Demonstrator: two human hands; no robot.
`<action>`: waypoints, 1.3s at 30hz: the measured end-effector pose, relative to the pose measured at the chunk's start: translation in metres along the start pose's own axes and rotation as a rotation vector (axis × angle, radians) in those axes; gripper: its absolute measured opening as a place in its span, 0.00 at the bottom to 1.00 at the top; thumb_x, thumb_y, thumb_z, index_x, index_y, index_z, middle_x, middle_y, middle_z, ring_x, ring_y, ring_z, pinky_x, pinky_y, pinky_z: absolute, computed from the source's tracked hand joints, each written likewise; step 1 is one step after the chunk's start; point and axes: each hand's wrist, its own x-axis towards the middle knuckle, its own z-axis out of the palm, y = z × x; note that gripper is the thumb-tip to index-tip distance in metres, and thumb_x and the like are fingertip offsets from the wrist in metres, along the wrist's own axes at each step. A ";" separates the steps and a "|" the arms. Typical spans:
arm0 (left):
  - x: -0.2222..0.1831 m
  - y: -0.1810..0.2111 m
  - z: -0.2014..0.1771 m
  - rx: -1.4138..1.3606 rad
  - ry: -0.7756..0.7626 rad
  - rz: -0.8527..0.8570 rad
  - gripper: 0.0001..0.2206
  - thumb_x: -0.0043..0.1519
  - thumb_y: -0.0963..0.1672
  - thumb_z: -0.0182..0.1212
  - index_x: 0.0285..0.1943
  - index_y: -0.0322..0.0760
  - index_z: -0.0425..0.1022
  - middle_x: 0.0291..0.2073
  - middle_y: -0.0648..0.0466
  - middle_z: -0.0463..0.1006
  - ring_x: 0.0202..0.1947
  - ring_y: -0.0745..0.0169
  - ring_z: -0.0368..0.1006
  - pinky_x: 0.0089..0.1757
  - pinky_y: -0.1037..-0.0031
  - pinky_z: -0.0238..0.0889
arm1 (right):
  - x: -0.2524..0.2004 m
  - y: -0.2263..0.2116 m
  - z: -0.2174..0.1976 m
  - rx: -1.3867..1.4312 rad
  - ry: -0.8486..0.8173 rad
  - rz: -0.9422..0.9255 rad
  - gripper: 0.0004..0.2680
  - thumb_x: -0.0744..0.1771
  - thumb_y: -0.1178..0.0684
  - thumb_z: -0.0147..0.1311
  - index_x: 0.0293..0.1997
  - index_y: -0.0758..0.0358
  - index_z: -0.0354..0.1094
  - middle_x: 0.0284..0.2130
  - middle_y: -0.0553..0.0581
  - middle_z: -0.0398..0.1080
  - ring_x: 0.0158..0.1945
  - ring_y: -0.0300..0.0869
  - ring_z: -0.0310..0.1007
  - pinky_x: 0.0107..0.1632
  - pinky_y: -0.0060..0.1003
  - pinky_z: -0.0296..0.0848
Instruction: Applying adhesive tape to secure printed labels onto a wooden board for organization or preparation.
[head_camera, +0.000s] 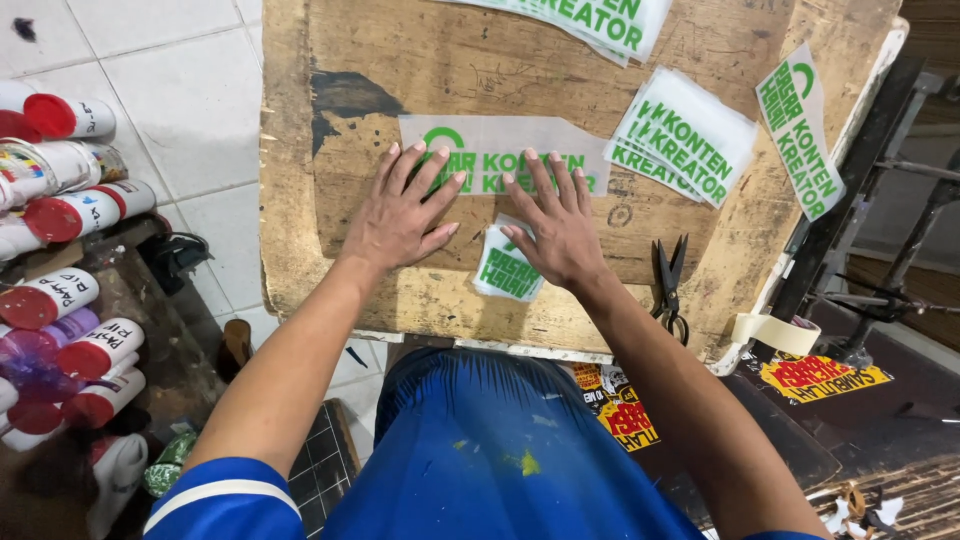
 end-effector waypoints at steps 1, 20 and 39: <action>0.000 0.000 -0.001 0.000 0.001 0.001 0.28 0.65 0.58 0.53 0.73 0.50 0.67 0.71 0.45 0.62 0.70 0.36 0.56 0.67 0.44 0.44 | 0.000 0.000 0.000 0.000 0.001 0.001 0.23 0.71 0.32 0.40 0.76 0.42 0.50 0.77 0.57 0.39 0.78 0.61 0.35 0.74 0.63 0.39; -0.001 0.002 -0.001 0.022 -0.022 -0.003 0.31 0.63 0.59 0.57 0.73 0.50 0.67 0.73 0.45 0.60 0.71 0.36 0.53 0.67 0.43 0.43 | 0.001 -0.002 -0.003 -0.003 -0.043 0.008 0.24 0.71 0.32 0.40 0.77 0.42 0.48 0.77 0.57 0.36 0.78 0.61 0.32 0.74 0.63 0.38; 0.001 0.001 0.000 0.035 -0.009 0.002 0.31 0.61 0.58 0.58 0.73 0.50 0.68 0.71 0.44 0.62 0.70 0.36 0.55 0.67 0.43 0.45 | 0.002 -0.004 -0.006 -0.020 -0.034 -0.004 0.25 0.70 0.31 0.42 0.77 0.44 0.50 0.77 0.59 0.37 0.78 0.62 0.33 0.73 0.65 0.40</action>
